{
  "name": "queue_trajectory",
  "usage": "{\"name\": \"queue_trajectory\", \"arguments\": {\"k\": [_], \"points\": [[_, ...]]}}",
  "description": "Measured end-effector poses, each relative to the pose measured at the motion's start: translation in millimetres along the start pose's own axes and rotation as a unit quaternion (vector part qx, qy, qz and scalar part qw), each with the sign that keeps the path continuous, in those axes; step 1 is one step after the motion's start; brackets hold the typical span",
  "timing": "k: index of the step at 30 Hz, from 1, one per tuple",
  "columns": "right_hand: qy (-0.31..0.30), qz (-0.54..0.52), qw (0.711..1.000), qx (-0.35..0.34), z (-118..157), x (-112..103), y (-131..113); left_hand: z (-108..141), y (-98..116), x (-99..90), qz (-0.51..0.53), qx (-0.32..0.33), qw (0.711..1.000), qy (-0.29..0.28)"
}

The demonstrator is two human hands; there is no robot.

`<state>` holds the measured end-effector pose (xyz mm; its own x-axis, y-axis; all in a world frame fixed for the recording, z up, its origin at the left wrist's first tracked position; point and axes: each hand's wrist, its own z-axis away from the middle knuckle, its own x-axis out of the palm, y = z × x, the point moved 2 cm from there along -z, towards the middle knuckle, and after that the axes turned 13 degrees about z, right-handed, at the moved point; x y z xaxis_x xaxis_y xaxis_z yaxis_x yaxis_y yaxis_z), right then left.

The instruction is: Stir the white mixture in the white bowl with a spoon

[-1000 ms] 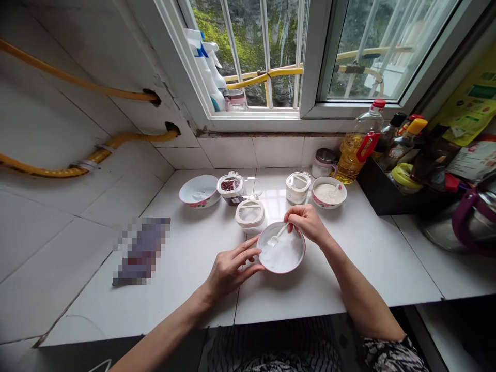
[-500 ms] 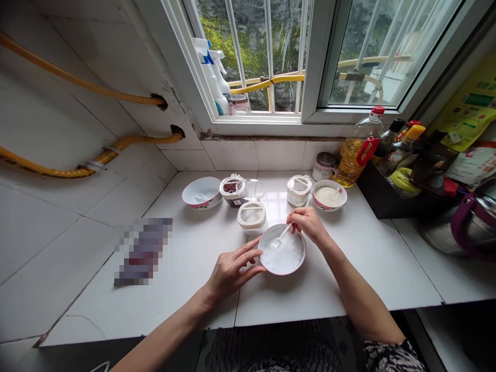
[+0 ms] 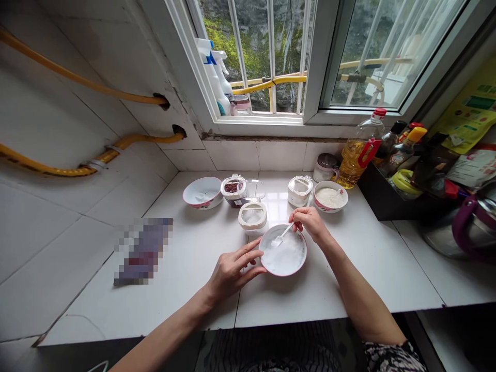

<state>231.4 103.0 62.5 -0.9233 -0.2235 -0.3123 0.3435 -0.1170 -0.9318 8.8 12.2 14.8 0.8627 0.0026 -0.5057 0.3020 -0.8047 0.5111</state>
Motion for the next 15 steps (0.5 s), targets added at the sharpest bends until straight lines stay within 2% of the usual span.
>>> {"name": "queue_trajectory", "arguments": {"k": [10, 15], "points": [[0.006, -0.043, 0.999, 0.001, -2.3, -1.9, 2.1, 1.0, -0.1, -0.9, 0.004, -0.006, 1.0, -0.004], [0.026, -0.094, 0.995, -0.026, -0.6, 3.0, -4.5, 1.8, -0.7, -0.6, 0.001, -0.009, 1.0, -0.006]]}}
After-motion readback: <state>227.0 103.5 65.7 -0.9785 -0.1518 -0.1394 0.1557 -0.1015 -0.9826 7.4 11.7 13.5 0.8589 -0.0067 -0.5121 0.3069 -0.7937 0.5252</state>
